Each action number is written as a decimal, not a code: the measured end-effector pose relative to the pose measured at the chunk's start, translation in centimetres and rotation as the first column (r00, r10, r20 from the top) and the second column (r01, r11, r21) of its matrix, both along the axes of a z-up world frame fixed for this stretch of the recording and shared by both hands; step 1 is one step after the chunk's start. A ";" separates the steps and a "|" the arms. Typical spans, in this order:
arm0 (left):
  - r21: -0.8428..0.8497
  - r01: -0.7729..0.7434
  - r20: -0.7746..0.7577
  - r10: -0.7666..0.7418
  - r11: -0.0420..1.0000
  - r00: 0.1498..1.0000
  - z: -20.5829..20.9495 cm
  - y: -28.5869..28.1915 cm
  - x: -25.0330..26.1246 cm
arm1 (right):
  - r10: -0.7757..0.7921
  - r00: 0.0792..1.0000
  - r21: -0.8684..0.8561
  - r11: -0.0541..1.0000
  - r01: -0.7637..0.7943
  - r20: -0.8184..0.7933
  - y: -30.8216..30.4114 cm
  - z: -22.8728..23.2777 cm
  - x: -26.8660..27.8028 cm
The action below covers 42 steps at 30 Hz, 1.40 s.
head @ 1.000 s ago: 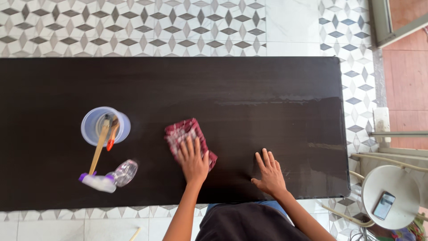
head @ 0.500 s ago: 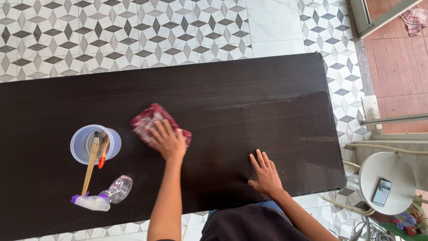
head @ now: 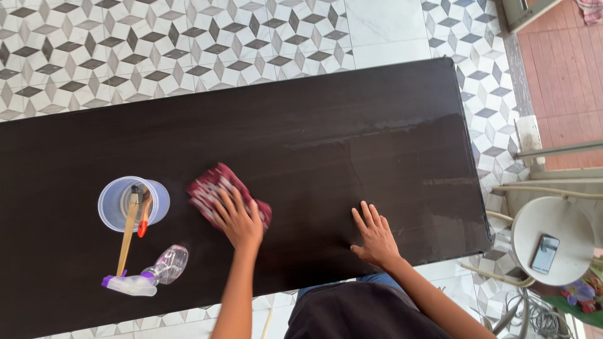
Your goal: The person sprays liquid from a bottle onto a dark tabletop and wipes the surface with a cloth, covering different sections of the table.
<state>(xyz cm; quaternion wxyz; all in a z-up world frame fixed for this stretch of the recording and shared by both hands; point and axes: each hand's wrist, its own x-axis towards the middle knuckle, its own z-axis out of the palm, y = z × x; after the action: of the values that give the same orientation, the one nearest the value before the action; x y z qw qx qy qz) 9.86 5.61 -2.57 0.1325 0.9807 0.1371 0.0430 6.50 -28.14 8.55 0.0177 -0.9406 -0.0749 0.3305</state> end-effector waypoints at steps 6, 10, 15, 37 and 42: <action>0.045 0.017 -0.064 -0.014 0.999 0.998 0.2 -0.6 6.9 | 0.002 1.000 0.009 1.000 -0.002 -0.010 -0.2 -0.1 -0.1; -0.109 0.175 -0.061 -0.182 0.979 0.981 1.7 -5.5 4.7 | -0.004 1.000 0.000 1.000 0.004 -0.027 -0.1 -0.2 -0.2; -0.117 0.337 -0.008 -0.341 0.934 0.940 3.2 -9.8 -3.7 | -0.003 1.000 -0.002 1.000 0.003 -0.020 -0.2 -0.7 -0.1; -0.065 0.206 -0.088 -0.211 0.976 0.974 2.9 -8.4 1.8 | -0.003 1.000 0.034 0.999 0.003 0.010 -0.5 -0.6 -0.1; -0.136 0.304 -0.052 -0.313 0.943 0.948 3.6 -10.3 -5.5 | -0.016 0.999 0.073 0.997 0.013 0.039 -0.4 -0.1 -0.1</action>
<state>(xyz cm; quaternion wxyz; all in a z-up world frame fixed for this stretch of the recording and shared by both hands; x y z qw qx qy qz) 4.33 -4.70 1.08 0.1942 0.9806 -0.0110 -0.0229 6.43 -28.51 8.41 0.0528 -0.9462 -0.0805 0.3088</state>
